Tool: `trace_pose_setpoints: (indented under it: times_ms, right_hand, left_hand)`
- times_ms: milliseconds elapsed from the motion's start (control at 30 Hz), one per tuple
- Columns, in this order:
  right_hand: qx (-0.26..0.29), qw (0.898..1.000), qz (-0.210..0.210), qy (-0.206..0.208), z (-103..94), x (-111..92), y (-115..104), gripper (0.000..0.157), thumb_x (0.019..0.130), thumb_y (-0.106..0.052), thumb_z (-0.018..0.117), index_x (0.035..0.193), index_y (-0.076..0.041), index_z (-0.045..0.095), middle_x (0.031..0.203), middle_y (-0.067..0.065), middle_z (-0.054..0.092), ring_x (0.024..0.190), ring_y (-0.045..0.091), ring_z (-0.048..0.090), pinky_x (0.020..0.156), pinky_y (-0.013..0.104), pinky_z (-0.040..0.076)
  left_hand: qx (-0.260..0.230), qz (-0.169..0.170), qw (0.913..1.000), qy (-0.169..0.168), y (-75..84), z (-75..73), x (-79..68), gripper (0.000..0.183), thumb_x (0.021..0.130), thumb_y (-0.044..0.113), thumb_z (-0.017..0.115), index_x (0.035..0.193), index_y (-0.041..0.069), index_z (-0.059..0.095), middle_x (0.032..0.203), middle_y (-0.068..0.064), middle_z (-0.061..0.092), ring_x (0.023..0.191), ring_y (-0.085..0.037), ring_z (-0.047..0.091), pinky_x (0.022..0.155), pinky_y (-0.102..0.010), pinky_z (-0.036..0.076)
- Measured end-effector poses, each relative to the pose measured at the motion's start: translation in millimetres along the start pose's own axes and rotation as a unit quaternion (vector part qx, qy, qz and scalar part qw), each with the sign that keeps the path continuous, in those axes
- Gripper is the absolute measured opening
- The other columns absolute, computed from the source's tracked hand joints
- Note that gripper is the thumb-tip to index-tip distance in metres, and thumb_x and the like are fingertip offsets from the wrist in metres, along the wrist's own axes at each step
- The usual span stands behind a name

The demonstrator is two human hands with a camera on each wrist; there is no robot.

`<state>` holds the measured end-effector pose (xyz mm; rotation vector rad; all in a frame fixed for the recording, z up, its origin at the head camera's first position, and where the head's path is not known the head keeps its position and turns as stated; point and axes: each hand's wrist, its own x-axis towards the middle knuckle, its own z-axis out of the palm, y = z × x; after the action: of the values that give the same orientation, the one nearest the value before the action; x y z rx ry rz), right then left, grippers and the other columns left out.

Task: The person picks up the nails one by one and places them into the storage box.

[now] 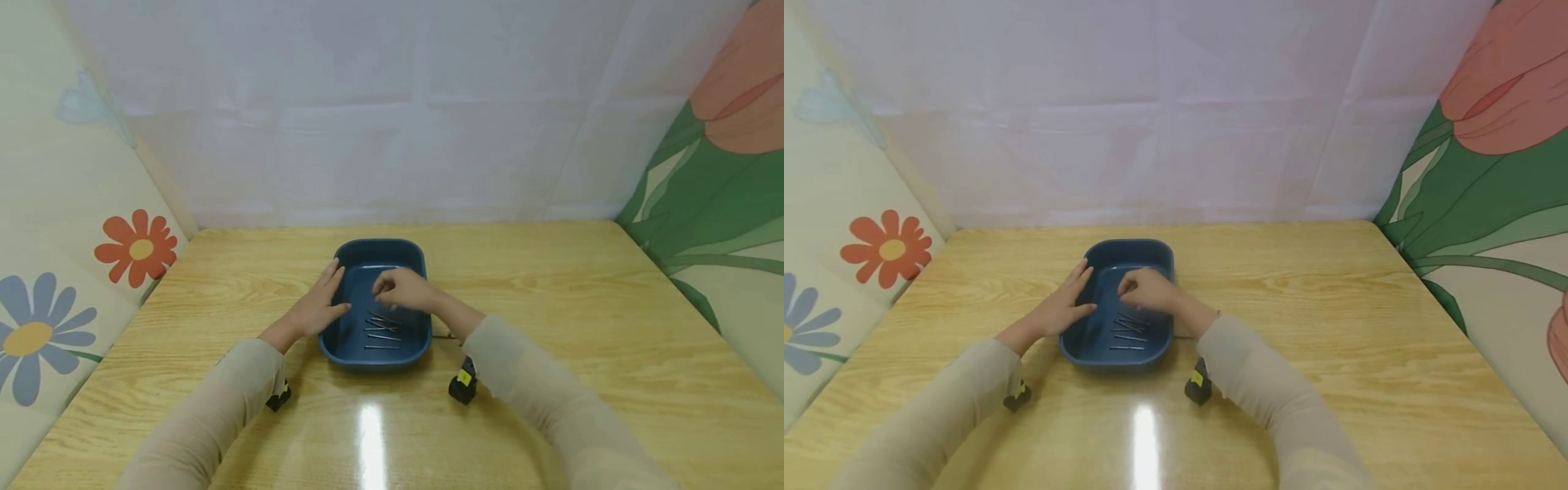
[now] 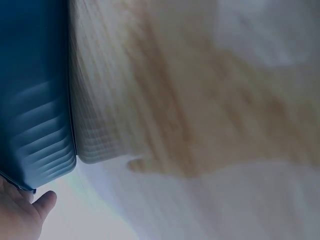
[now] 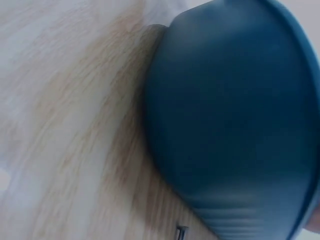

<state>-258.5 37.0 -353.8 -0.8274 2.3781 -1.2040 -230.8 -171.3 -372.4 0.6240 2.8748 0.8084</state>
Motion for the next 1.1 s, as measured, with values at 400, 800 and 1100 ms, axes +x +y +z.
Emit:
trace_pose_setpoints:
  times_ms: [400,800,1100]
  right_hand:
    - [0.097,0.995,0.013,0.011,-21.3,-21,5,0.028,0.085,-0.011,0.053,0.104,0.009,0.052,0.089,0.014,0.057,0.082,0.032,0.057,0.072,0.04,0.046]
    - [0.121,0.992,0.031,0.021,-35.4,-39,10,0.03,0.086,-0.011,0.052,0.106,0.01,0.05,0.095,0.019,0.055,0.083,0.027,0.055,0.072,0.033,0.046]
    - [0.132,0.99,0.043,0.035,-44.4,-51,20,0.027,0.086,-0.01,0.052,0.103,0.011,0.051,0.089,0.013,0.056,0.078,0.021,0.056,0.075,0.045,0.044]
  left_hand:
    - [-0.006,-0.012,0.9999,0.002,1.4,-0.8,0.3,0.07,0.086,0.023,0.05,0.138,0.001,0.008,0.143,-0.009,-0.007,0.129,-0.025,-0.001,0.1,-0.044,0.012]
    - [-0.005,-0.01,0.9999,-0.003,1.3,-0.8,-2.9,0.07,0.086,0.024,0.049,0.138,0.002,0.007,0.143,-0.009,-0.007,0.129,-0.025,-0.002,0.1,-0.045,0.013]
    - [-0.012,-0.01,0.9999,-0.002,2.3,-0.9,-2.5,0.07,0.086,0.023,0.049,0.138,0.001,0.008,0.143,-0.009,-0.007,0.129,-0.025,-0.001,0.1,-0.046,0.013]
